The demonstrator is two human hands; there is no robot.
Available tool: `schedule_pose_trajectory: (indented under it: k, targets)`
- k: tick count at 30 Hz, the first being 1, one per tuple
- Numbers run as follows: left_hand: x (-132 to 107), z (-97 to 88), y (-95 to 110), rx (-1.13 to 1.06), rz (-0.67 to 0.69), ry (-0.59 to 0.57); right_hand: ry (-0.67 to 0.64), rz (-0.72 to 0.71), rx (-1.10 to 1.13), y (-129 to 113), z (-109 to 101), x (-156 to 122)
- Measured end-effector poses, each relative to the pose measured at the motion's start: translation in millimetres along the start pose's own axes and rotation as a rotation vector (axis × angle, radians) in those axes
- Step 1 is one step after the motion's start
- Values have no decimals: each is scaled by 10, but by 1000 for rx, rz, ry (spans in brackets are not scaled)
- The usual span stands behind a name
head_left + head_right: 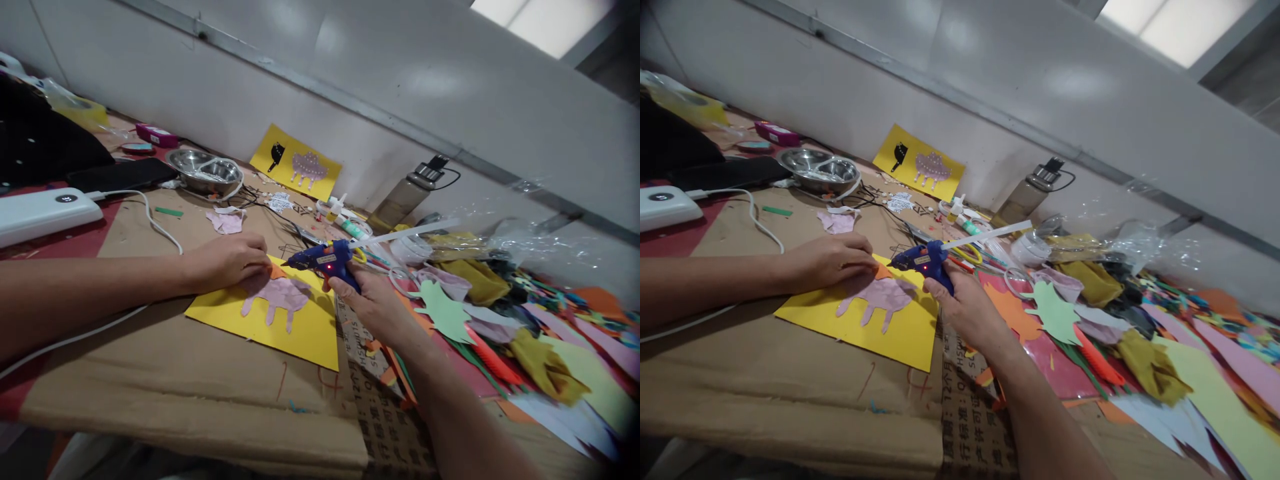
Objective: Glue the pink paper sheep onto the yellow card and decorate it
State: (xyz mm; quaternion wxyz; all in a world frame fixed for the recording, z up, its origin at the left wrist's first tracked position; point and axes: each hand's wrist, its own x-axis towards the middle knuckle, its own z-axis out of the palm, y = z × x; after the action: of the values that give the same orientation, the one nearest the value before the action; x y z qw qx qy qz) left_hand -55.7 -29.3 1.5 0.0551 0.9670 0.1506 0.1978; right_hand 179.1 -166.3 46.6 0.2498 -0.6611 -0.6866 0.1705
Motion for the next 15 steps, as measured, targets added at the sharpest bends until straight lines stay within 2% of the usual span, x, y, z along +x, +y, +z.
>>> schedule_pose_trajectory:
  k: [5,10,15]
  targets:
    - [32,19,7,-31,0,14,13,6,-27,6,0,-9]
    - [33,-29,98,-59,129,0,68,-40,-70,33,-23,-18]
    - [29,-23,135,57,80,-31,84,-40,-153,44,-16,-34]
